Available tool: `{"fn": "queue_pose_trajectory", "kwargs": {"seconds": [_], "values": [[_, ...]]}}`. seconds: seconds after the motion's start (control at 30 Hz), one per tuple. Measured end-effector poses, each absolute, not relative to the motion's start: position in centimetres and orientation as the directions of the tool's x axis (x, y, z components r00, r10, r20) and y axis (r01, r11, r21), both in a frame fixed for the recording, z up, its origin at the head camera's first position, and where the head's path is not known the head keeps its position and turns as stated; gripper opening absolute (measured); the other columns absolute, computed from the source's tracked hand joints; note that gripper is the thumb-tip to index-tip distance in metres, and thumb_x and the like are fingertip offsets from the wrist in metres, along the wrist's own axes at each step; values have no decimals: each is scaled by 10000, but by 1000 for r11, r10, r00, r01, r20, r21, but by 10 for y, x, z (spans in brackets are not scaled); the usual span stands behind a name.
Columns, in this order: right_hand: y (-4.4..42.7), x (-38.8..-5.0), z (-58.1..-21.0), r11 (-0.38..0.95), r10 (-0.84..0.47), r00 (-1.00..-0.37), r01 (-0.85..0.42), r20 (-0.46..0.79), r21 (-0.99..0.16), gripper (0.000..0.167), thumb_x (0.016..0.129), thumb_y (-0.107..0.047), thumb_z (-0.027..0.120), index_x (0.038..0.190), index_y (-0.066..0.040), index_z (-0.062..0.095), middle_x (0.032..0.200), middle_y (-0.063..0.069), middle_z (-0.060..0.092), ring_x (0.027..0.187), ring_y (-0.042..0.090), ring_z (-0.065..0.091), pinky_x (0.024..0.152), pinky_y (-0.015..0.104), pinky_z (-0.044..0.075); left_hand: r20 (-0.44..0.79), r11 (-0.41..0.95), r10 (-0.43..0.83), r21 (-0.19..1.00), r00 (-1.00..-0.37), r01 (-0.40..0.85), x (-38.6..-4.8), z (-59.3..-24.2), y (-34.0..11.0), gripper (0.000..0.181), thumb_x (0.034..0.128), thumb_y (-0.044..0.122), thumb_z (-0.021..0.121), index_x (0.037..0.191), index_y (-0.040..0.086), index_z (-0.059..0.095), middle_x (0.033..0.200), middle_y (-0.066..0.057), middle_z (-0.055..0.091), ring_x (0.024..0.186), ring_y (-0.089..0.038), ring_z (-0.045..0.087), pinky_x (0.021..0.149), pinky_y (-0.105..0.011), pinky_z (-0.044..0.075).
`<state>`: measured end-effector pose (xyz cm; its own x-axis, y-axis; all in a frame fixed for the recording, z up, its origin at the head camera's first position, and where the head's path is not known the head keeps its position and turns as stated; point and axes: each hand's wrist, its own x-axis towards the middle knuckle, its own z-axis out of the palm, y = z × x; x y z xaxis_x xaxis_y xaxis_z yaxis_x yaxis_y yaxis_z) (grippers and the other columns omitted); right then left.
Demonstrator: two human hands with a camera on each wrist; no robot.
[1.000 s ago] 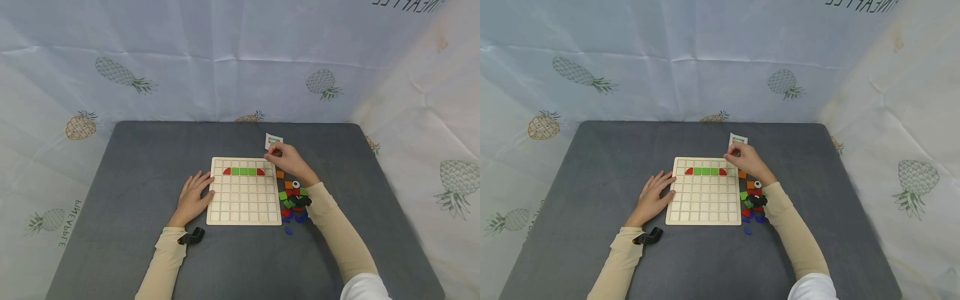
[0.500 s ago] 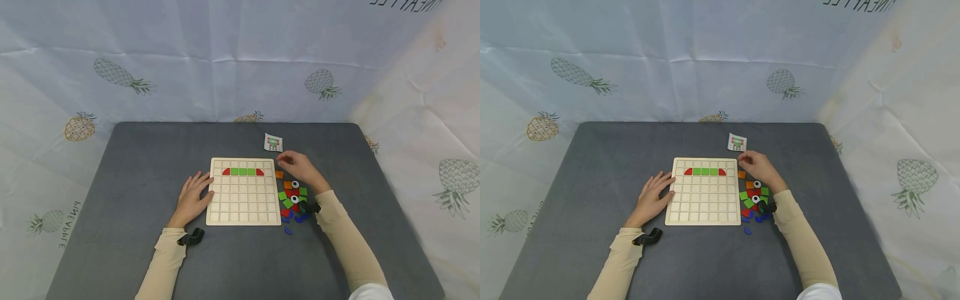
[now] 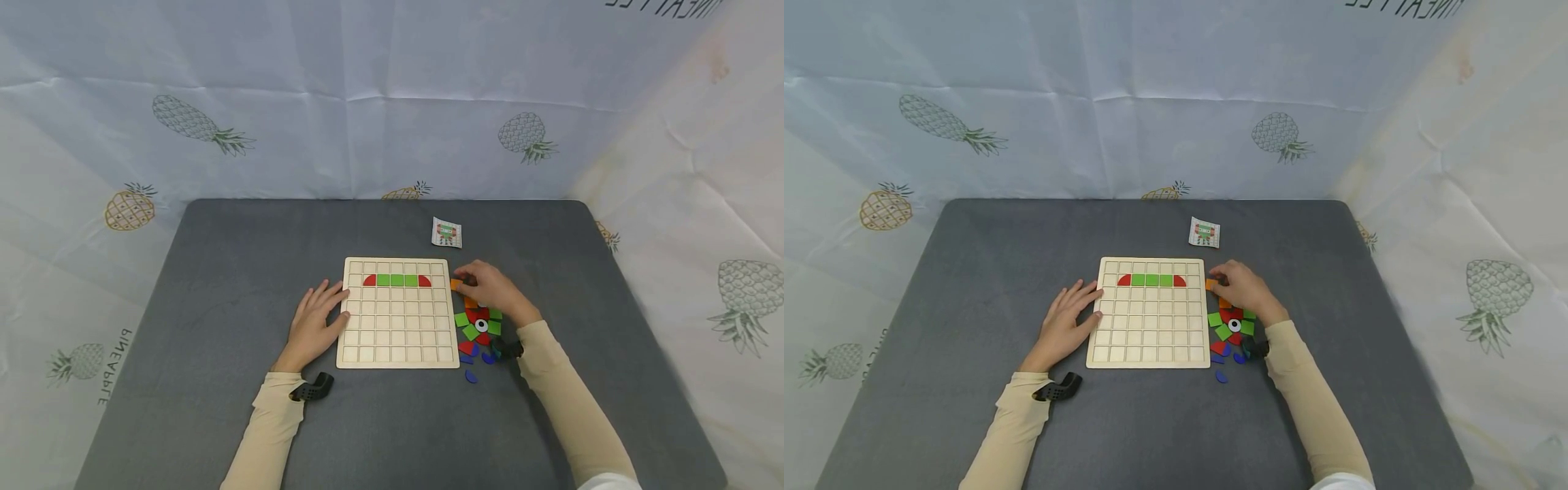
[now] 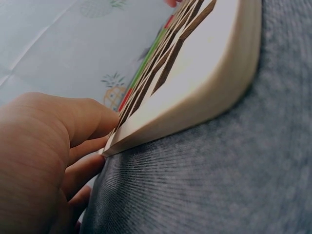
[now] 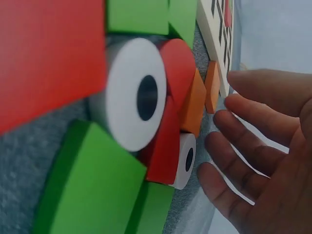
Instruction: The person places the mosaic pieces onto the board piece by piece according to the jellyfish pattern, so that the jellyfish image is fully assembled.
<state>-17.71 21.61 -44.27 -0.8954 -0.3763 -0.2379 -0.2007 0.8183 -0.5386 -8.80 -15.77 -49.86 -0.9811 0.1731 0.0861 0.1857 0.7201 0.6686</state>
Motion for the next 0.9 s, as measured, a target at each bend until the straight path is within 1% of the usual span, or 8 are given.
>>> {"fn": "queue_pose_trajectory", "kwargs": {"seconds": [0.13,0.23,0.5,0.67,0.9], "values": [[216,-176,-445,824,-400,-881,-226,-252,-519,425,987,-193,655,1362,1,614,1271,190,598,1092,315,600,935,489,574,90,718,171,670,-981,187,-88,-499,-158,490,1006,268,619,1478,162,546,1608,-39,435,1571,-261,238,1320,-443,58],[216,-175,-446,826,-404,-878,-229,-258,-515,437,978,-192,667,1370,-6,611,1284,186,586,1090,310,583,930,481,573,90,718,171,671,-981,186,-88,-498,-158,492,1006,269,619,1479,158,544,1608,-41,436,1571,-262,239,1320,-443,57],[214,-173,-447,844,-394,-887,-244,-242,-478,390,980,-174,654,1338,-20,638,1254,170,579,1043,288,523,846,438,558,84,720,172,669,-981,184,-88,-497,-158,493,1006,273,618,1481,163,543,1610,-41,431,1573,-259,234,1321,-443,53],[214,-172,-450,854,-378,-900,-247,-219,-458,368,975,-176,657,1317,-39,654,1248,156,584,1050,289,512,854,455,563,85,720,172,669,-981,184,-88,-497,-157,497,1000,270,625,1477,157,546,1607,-43,437,1572,-263,235,1321,-445,52],[216,-172,-449,844,-387,-896,-250,-217,-474,362,967,-183,675,1300,-40,660,1223,148,596,1061,287,535,883,460,559,89,709,176,680,-980,189,-89,-500,-157,487,1004,256,621,1475,156,548,1610,-42,432,1576,-258,228,1322,-434,38]]}}
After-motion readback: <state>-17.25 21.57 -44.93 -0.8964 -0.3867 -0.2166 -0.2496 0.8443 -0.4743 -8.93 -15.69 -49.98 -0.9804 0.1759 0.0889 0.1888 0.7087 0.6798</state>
